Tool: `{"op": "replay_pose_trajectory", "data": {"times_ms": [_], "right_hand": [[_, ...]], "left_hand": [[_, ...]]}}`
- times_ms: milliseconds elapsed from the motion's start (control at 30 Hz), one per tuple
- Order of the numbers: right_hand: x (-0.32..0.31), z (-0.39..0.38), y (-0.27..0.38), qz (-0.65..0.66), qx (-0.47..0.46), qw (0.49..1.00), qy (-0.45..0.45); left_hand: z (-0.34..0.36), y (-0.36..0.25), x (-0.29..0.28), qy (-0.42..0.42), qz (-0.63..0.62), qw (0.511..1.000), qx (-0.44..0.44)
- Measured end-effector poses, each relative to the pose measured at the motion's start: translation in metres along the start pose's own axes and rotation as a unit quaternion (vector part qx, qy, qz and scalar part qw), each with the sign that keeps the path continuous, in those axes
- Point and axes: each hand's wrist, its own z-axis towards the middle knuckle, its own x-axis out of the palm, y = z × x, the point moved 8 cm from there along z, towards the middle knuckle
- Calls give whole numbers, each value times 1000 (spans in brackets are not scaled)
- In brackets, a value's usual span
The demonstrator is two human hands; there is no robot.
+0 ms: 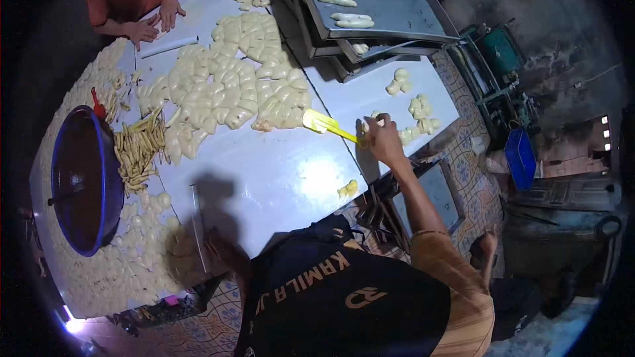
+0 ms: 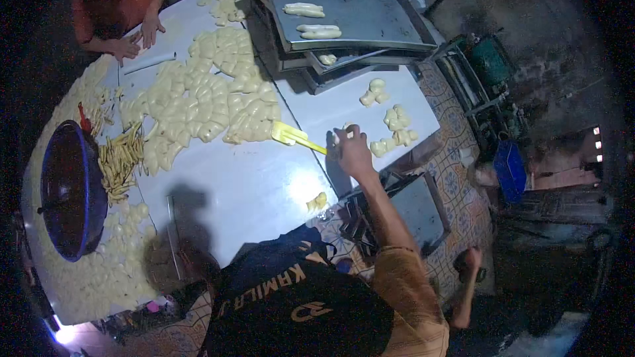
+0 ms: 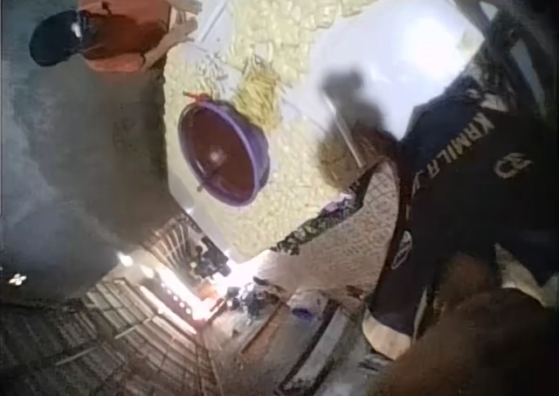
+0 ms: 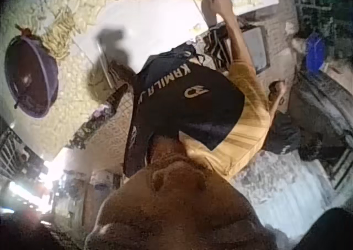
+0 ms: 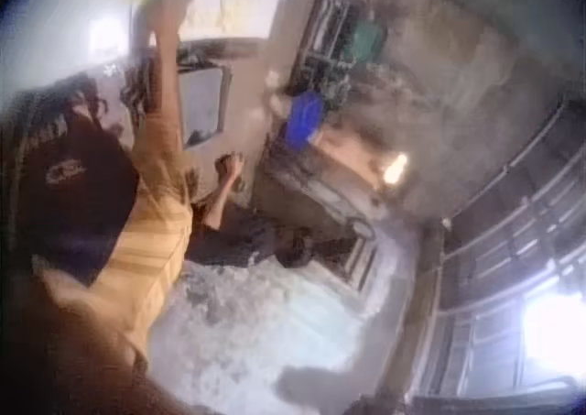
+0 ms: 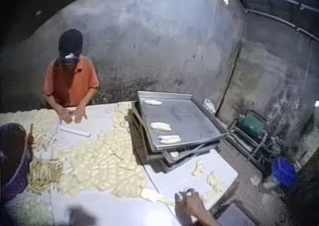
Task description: The person flattens pieces of dough with a small roller, spreads chocolate filling over them using a spatula, adds banana slices, rolls the dough closed by hand, and places the filled pastries onto a baking tray.
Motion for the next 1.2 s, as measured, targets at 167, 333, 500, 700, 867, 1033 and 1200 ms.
{"op": "replay_pose_trajectory", "data": {"times_ms": [167, 333, 500, 700, 867, 1033, 1200], "right_hand": [[-6, -7, -15, 139, 81, 987, -29], [-60, -15, 80, 431, 42, 901, -4], [-14, -17, 89, 336, 1, 939, -78], [-36, -18, 98, 429, 36, 902, -3], [-6, -50, 257, 462, -183, 854, 156], [21, -44, 233, 311, -195, 927, 76], [51, -45, 165, 138, -200, 969, 34]], "left_hand": [[-6, 23, 0, 17, -66, 997, -39], [-5, 8, 14, 128, -343, 914, -174], [77, -205, 15, 363, -286, 887, -8], [58, -137, 45, 346, -336, 874, -54], [53, -160, 53, 365, -524, 743, -201], [61, -101, 35, 195, -542, 763, -293], [67, -99, 14, 148, -576, 763, -255]]}}
